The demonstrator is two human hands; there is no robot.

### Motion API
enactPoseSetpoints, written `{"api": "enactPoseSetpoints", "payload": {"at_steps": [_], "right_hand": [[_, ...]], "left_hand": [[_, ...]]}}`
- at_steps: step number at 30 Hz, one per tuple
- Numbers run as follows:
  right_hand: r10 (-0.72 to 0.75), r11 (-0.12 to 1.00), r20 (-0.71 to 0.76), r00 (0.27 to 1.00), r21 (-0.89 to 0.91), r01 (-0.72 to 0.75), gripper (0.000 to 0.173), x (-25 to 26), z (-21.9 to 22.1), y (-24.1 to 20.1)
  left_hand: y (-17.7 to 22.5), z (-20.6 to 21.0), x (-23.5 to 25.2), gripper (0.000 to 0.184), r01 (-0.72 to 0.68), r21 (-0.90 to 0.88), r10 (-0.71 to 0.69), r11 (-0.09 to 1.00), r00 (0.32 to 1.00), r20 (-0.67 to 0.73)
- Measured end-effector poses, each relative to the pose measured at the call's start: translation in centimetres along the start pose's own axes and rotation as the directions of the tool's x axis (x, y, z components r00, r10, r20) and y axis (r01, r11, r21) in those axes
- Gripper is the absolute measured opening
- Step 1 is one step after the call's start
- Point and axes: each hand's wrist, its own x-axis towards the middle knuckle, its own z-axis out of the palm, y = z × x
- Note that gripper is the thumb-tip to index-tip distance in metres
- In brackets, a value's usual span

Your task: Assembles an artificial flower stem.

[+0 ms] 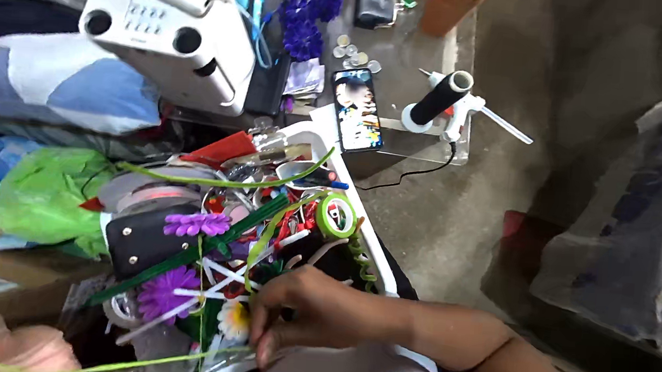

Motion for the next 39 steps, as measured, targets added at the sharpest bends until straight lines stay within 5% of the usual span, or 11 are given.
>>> {"api": "enactPoseSetpoints", "payload": {"at_steps": [5,11,17,20,23,26,28,30,32,36,39], "right_hand": [[0.212,0.961,0.113,0.971,0.157,-0.228,0.018,-0.3,-0.3,-0.2],[0.047,0.965,-0.196,0.979,-0.243,-0.095,0.020,-0.9,1.7,0.4],[0.037,0.901,-0.183,0.982,-0.420,-0.112,0.024,-1.2,2.4,-0.1],[0.097,0.956,-0.109,0.989,-0.265,-0.123,0.026,-1.3,2.2,0.0],[0.181,0.975,0.065,0.981,0.116,-0.188,0.022,-1.2,1.9,-0.1],[0.210,0.790,0.361,0.908,0.485,-0.376,0.016,-1.0,2.0,0.7],[0.192,0.724,0.418,0.888,0.550,-0.416,0.015,-0.9,2.8,1.2],[0.228,0.813,0.270,0.936,0.476,-0.335,0.014,-0.9,3.5,0.7],[0.186,0.962,0.016,0.982,0.201,-0.186,0.015,-0.9,4.0,0.0],[-0.044,0.938,-0.215,0.976,-0.344,-0.033,0.022,-1.0,4.8,-0.2],[-0.087,0.890,-0.172,0.981,-0.457,-0.001,0.028,-1.3,5.1,-0.4]], "left_hand": [[0.0,2.4,-1.2,0.019,0.084,-0.277,-0.107,0.957,0.992,-0.068],[-1.4,5.5,-1.7,0.030,-0.007,0.105,0.028,0.994,0.980,-0.195],[-1.6,5.9,-2.2,0.023,-0.103,-0.047,0.088,0.994,0.964,-0.249],[-0.7,6.1,-2.1,0.027,-0.114,-0.134,0.083,0.984,0.972,-0.222],[0.0,4.9,-2.1,0.026,-0.108,-0.276,0.083,0.955,0.992,-0.099],[-0.1,4.5,-1.1,0.008,-0.055,-0.712,0.094,0.700,0.995,0.015],[-0.4,4.5,-1.0,0.007,-0.050,-0.763,0.142,0.645,0.988,0.056],[-0.2,4.9,-1.0,0.025,-0.119,-0.532,0.128,0.838,0.992,-0.020],[0.3,5.5,-0.9,0.038,-0.104,-0.241,0.067,0.965,0.985,-0.159],[0.5,4.8,-1.5,0.024,-0.056,-0.012,0.049,0.998,0.937,-0.345],[1.3,3.9,-2.2,0.025,-0.125,0.016,0.123,0.992,0.933,-0.338]]}}
